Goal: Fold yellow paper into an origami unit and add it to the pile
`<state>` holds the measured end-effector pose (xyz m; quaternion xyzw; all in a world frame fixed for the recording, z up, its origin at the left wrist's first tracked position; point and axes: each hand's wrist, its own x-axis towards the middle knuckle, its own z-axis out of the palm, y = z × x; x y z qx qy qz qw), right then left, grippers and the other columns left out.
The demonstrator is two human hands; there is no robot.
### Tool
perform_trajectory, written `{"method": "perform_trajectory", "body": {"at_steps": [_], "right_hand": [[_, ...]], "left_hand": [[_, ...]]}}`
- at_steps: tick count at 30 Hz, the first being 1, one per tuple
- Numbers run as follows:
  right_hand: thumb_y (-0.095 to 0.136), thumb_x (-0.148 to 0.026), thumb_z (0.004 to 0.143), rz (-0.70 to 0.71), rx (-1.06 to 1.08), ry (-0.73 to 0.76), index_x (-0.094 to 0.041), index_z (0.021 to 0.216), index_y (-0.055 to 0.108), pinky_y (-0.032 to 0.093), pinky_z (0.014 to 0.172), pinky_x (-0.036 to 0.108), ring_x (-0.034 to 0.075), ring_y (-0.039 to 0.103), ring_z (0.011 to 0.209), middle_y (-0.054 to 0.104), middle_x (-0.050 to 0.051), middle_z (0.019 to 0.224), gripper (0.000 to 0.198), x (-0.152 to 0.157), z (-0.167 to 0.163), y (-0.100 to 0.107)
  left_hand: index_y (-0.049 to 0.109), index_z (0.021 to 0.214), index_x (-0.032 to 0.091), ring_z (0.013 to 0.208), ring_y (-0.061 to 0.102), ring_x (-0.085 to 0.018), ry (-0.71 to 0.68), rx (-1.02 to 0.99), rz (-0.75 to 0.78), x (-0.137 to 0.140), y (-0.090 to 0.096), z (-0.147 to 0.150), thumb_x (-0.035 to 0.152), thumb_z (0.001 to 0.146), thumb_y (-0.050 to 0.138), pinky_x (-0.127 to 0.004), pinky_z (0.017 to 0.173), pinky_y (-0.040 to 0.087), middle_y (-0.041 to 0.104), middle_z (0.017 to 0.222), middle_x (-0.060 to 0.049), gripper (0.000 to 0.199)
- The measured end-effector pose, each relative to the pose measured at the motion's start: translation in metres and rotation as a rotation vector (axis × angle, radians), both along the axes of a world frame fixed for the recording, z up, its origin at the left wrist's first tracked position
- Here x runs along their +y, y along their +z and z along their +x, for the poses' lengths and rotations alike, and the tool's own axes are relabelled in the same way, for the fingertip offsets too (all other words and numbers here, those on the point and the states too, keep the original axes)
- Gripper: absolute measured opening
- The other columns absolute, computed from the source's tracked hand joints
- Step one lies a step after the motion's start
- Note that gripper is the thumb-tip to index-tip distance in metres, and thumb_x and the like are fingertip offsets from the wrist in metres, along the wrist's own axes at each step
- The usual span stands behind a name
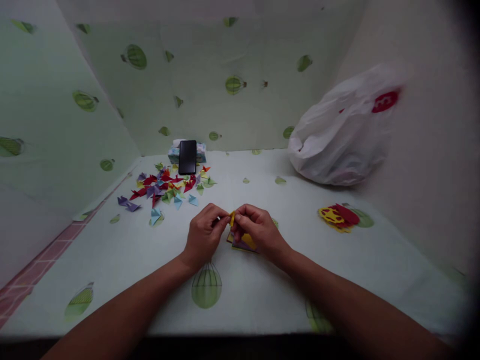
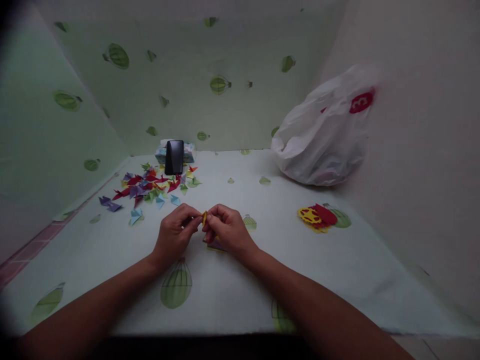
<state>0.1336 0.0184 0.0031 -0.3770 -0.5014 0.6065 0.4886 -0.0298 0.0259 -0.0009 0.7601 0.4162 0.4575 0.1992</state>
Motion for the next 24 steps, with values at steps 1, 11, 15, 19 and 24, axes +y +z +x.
{"method": "perform_trajectory", "body": {"at_steps": [1,11,15,19,24], "right_hand": [[0.064,-0.035,0.083,0.013,0.006,-0.002,-0.018,0.077,0.057,0.05,0.051,0.025,0.009,0.06,0.049,0.064,-0.002,0.067,0.019,0.0001,0.0003,0.0002],[0.066,-0.033,0.082,0.084,-0.061,-0.047,-0.018,0.078,0.058,0.05,0.052,0.025,0.01,0.06,0.049,0.062,-0.003,0.065,0.018,0.0016,0.0013,0.0004],[0.067,-0.034,0.081,0.071,-0.041,-0.026,-0.019,0.079,0.058,0.051,0.051,0.025,0.01,0.061,0.049,0.063,-0.003,0.065,0.018,0.0024,0.0008,-0.0003],[0.068,-0.033,0.08,0.033,0.015,-0.004,-0.019,0.08,0.058,0.053,0.052,0.026,0.01,0.061,0.049,0.064,-0.003,0.066,0.017,0.0023,0.0004,-0.0001],[0.069,-0.031,0.079,0.036,0.017,-0.012,-0.018,0.079,0.059,0.052,0.05,0.024,0.009,0.061,0.048,0.064,-0.003,0.065,0.017,0.0027,-0.0002,-0.0016]], "left_hand": [[0.063,0.079,0.019,0.071,0.056,-0.014,-0.006,0.016,0.013,0.0,0.0002,0.0,0.017,0.092,0.058,-0.027,0.066,0.042,0.058,0.076,-0.001,0.014],[0.061,0.077,0.019,0.071,0.054,-0.014,-0.001,0.037,0.016,-0.0001,0.0012,0.0009,0.016,0.092,0.058,-0.027,0.067,0.041,0.057,0.075,0.0,0.016],[0.062,0.077,0.019,0.069,0.055,-0.014,0.005,0.015,-0.024,0.0007,0.0001,0.0004,0.017,0.091,0.058,-0.027,0.064,0.041,0.058,0.074,0.0,0.015],[0.062,0.077,0.019,0.068,0.056,-0.014,0.004,-0.002,-0.043,0.001,-0.0006,0.0,0.016,0.091,0.059,-0.026,0.063,0.041,0.058,0.074,0.0,0.015],[0.061,0.077,0.019,0.07,0.055,-0.014,0.0,0.022,-0.008,-0.0001,-0.0001,-0.0003,0.015,0.091,0.059,-0.026,0.064,0.041,0.058,0.074,0.0,0.015]]}}
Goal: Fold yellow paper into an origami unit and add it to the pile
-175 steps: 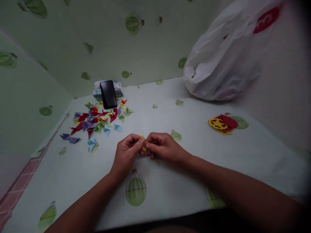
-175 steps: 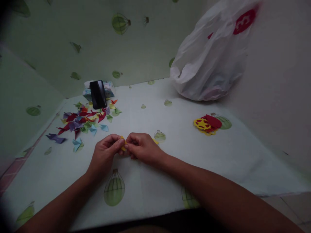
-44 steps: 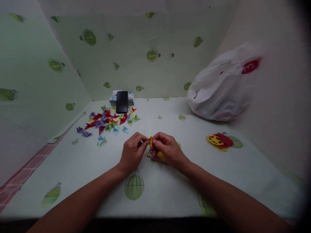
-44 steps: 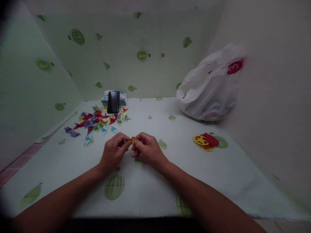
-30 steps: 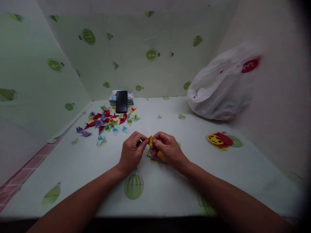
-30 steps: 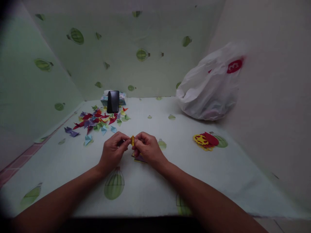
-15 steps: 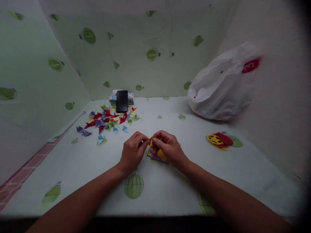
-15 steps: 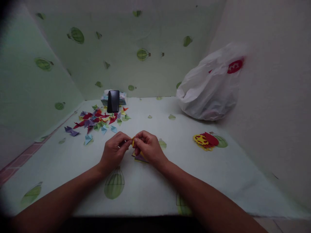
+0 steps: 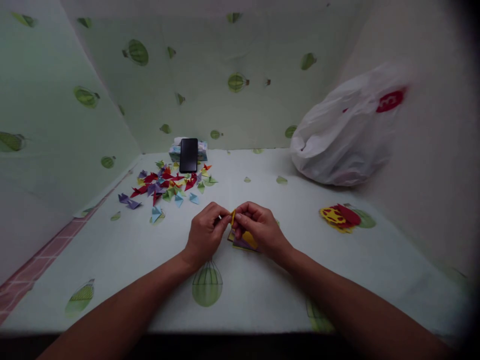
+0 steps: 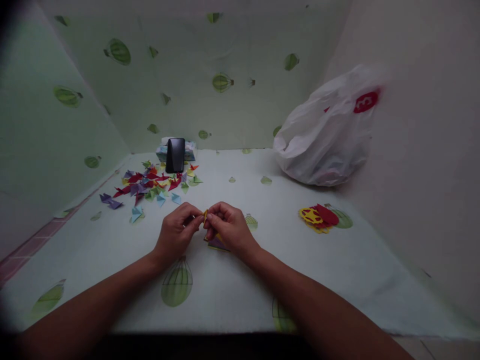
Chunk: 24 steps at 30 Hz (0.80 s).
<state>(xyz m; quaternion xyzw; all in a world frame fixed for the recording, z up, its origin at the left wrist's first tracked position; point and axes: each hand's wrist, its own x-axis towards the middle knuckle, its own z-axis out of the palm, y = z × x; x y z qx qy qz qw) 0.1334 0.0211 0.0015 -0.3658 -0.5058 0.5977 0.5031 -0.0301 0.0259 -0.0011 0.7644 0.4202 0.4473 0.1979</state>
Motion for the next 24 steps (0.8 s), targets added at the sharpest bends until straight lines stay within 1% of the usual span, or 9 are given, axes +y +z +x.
{"method": "perform_trajectory", "body": {"at_steps": [8,14,19,24], "right_hand": [[0.07,-0.034,0.08,0.018,-0.048,-0.018,-0.018,0.077,0.058,0.049,0.048,0.024,0.01,0.061,0.047,0.063,-0.003,0.063,0.02,0.002,0.0002,-0.001],[0.068,-0.034,0.081,0.046,-0.13,-0.038,-0.018,0.076,0.058,0.049,0.049,0.025,0.01,0.061,0.048,0.063,-0.003,0.063,0.02,0.0013,0.0006,0.0001],[0.066,-0.033,0.081,0.041,-0.141,-0.024,-0.018,0.077,0.057,0.048,0.05,0.024,0.01,0.061,0.048,0.063,-0.003,0.062,0.018,0.0007,0.0013,-0.0003],[0.066,-0.03,0.079,0.029,-0.135,-0.026,-0.018,0.077,0.057,0.049,0.051,0.026,0.011,0.062,0.05,0.062,-0.004,0.062,0.015,0.0001,0.0009,0.0009]], "left_hand": [[0.061,0.077,0.018,0.071,0.053,-0.014,-0.014,0.028,0.045,-0.0001,-0.0004,0.0004,0.014,0.092,0.058,-0.026,0.066,0.039,0.057,0.075,0.0,0.016],[0.061,0.077,0.018,0.072,0.053,-0.014,-0.017,0.045,0.059,-0.0007,-0.0022,0.0014,0.013,0.092,0.059,-0.026,0.066,0.038,0.056,0.075,0.0,0.016],[0.06,0.078,0.018,0.072,0.053,-0.014,-0.027,0.061,0.087,-0.0005,-0.0018,0.0016,0.013,0.092,0.058,-0.026,0.067,0.039,0.056,0.076,0.0,0.016],[0.061,0.077,0.018,0.072,0.054,-0.014,-0.018,0.032,0.051,-0.0008,-0.0019,0.0018,0.013,0.092,0.058,-0.026,0.067,0.04,0.057,0.075,0.0,0.016]]}}
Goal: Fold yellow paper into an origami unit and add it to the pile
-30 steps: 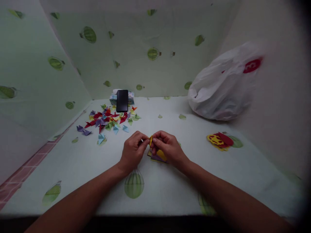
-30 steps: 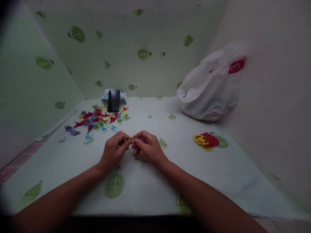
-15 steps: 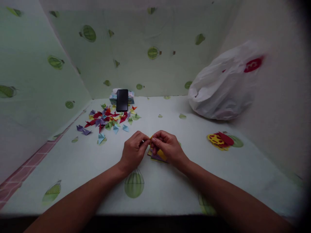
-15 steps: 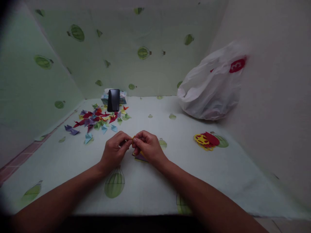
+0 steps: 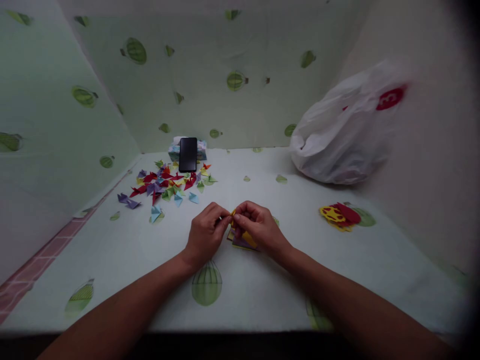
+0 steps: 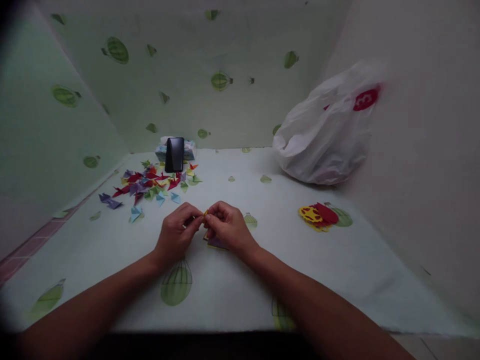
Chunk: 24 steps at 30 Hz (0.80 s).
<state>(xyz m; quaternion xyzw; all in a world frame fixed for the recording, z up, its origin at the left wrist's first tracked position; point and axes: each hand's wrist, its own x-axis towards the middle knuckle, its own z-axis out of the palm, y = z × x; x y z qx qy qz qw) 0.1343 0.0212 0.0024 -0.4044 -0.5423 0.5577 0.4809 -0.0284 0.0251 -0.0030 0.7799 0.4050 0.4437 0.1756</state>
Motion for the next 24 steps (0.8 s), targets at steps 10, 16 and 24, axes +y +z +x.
{"method": "perform_trajectory", "body": {"at_steps": [10,16,24], "right_hand": [[0.062,-0.029,0.079,-0.005,0.018,-0.024,-0.018,0.075,0.057,0.047,0.05,0.026,0.01,0.057,0.048,0.061,-0.003,0.064,0.013,-0.001,0.0007,0.0015],[0.061,-0.029,0.079,-0.016,0.002,-0.042,-0.018,0.076,0.056,0.048,0.052,0.027,0.01,0.057,0.048,0.061,-0.003,0.062,0.012,-0.0008,0.0003,0.002],[0.066,-0.035,0.079,0.007,-0.028,-0.024,-0.017,0.079,0.059,0.048,0.051,0.026,0.011,0.058,0.048,0.061,-0.003,0.062,0.019,-0.0005,0.0009,0.0003]], "left_hand": [[0.062,0.078,0.018,0.069,0.054,-0.013,0.003,-0.073,-0.041,0.0011,-0.0011,0.0002,0.015,0.091,0.06,-0.026,0.065,0.041,0.057,0.074,0.001,0.013],[0.062,0.079,0.019,0.064,0.056,-0.011,0.008,-0.157,-0.122,0.0017,-0.003,-0.0008,0.019,0.091,0.061,-0.026,0.062,0.043,0.056,0.076,0.001,0.012],[0.062,0.078,0.019,0.063,0.056,-0.011,0.019,-0.136,-0.119,0.0022,-0.002,-0.001,0.019,0.091,0.06,-0.026,0.061,0.043,0.056,0.076,0.001,0.013]]}}
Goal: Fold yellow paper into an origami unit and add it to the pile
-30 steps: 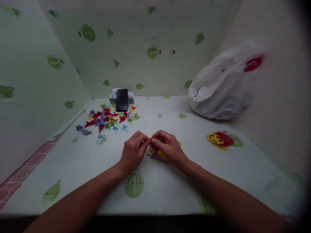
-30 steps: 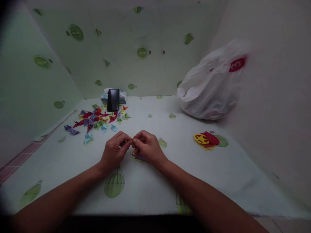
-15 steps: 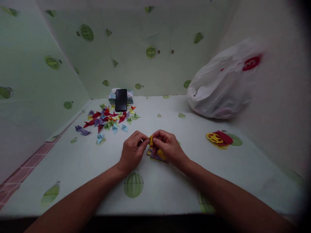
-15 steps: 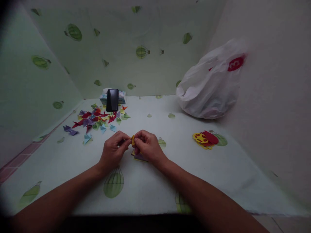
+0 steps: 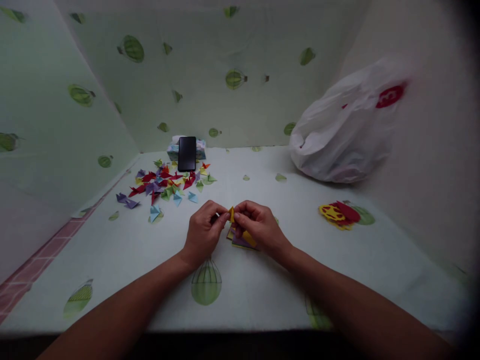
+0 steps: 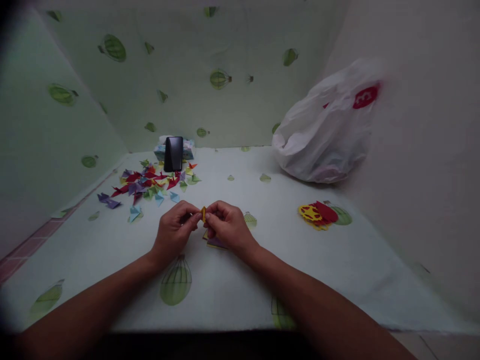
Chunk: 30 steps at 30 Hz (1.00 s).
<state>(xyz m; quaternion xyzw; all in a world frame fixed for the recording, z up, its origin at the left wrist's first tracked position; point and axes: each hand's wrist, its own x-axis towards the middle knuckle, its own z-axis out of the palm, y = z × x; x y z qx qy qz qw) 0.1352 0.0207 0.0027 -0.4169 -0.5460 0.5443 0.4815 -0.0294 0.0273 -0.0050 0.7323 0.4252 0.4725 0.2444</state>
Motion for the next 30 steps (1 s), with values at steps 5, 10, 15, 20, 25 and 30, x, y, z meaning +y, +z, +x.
{"method": "perform_trajectory", "body": {"at_steps": [5,10,15,20,25,30], "right_hand": [[0.064,-0.04,0.083,0.012,0.017,0.018,-0.017,0.082,0.06,0.049,0.053,0.027,0.011,0.059,0.05,0.062,-0.002,0.064,0.023,-0.0003,0.001,-0.0017],[0.067,-0.039,0.083,0.003,0.069,0.041,-0.017,0.081,0.06,0.049,0.053,0.026,0.011,0.06,0.05,0.062,-0.002,0.064,0.023,0.0008,0.0013,-0.0035],[0.068,-0.042,0.084,-0.029,0.146,0.076,-0.017,0.082,0.06,0.05,0.052,0.025,0.01,0.062,0.05,0.064,-0.002,0.067,0.026,0.0001,0.0016,-0.0028],[0.071,-0.042,0.083,-0.086,0.233,0.124,-0.017,0.081,0.059,0.052,0.053,0.024,0.009,0.061,0.05,0.065,-0.002,0.067,0.027,-0.0001,0.0019,-0.0018],[0.074,-0.041,0.08,-0.197,0.356,0.178,-0.017,0.08,0.059,0.053,0.053,0.024,0.009,0.061,0.051,0.066,-0.002,0.067,0.028,0.0014,0.0001,-0.0057],[0.074,-0.041,0.081,-0.214,0.391,0.189,-0.017,0.079,0.061,0.053,0.053,0.023,0.009,0.061,0.051,0.066,-0.002,0.066,0.028,0.0009,-0.0001,-0.006]], "left_hand": [[0.063,0.079,0.019,0.063,0.055,-0.011,-0.005,-0.012,-0.006,-0.0011,-0.0001,0.0,0.02,0.091,0.061,-0.026,0.061,0.043,0.056,0.075,0.001,0.013],[0.063,0.078,0.019,0.063,0.055,-0.011,-0.022,-0.042,-0.022,-0.0015,-0.0001,0.0002,0.021,0.091,0.061,-0.026,0.061,0.043,0.057,0.075,0.001,0.013],[0.063,0.078,0.019,0.061,0.054,-0.01,-0.023,-0.065,-0.039,-0.0006,0.0006,0.001,0.022,0.091,0.062,-0.025,0.058,0.043,0.056,0.075,0.001,0.013],[0.062,0.078,0.019,0.058,0.055,-0.009,-0.06,-0.135,-0.098,-0.0011,0.001,0.001,0.023,0.091,0.062,-0.024,0.056,0.044,0.056,0.075,0.002,0.013],[0.063,0.078,0.018,0.058,0.056,-0.009,-0.075,-0.182,-0.115,-0.0013,0.0018,0.0016,0.021,0.089,0.062,-0.023,0.056,0.045,0.056,0.075,0.002,0.011],[0.063,0.079,0.018,0.057,0.055,-0.008,-0.086,-0.198,-0.127,-0.0017,0.0024,0.0019,0.021,0.089,0.063,-0.022,0.055,0.045,0.055,0.074,0.002,0.011]]}}
